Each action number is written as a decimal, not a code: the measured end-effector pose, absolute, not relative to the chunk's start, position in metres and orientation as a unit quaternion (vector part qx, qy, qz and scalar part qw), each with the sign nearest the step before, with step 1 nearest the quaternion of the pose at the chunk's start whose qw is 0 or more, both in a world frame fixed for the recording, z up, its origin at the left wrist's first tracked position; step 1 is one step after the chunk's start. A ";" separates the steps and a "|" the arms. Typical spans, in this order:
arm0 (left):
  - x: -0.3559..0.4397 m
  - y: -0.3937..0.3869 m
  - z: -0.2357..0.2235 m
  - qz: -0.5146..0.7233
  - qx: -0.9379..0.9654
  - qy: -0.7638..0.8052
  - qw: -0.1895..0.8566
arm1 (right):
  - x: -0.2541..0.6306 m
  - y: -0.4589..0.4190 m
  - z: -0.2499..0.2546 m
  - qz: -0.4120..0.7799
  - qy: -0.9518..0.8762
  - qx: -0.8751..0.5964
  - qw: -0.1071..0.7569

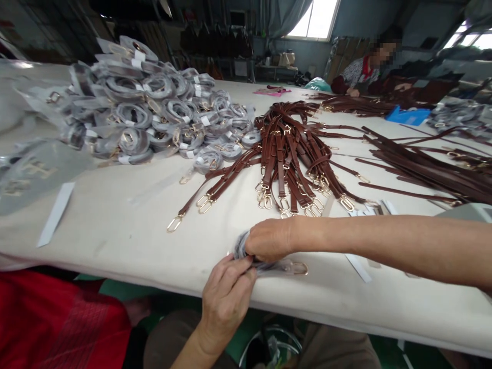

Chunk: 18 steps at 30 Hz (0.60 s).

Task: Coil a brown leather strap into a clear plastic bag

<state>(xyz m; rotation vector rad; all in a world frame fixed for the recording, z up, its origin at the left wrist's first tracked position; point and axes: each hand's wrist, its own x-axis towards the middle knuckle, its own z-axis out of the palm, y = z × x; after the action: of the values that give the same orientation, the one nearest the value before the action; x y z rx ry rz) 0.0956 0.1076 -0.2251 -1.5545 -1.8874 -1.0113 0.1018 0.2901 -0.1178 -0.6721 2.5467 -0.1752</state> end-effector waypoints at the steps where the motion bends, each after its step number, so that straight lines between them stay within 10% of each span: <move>1: 0.095 0.108 -0.226 -0.373 -0.571 -0.689 0.244 | 0.103 0.289 -0.118 -0.061 0.936 -0.245 0.246; 18: 0.096 0.104 -0.229 -0.396 -0.580 -0.669 0.245 | 0.188 0.321 -0.169 -0.248 0.927 -0.253 -0.124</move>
<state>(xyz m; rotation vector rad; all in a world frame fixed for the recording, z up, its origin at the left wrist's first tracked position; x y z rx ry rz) 0.0958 0.1040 -0.2293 -1.5825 -1.8266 -1.0802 0.1883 0.3207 -0.1694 -0.8650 3.1664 -0.8463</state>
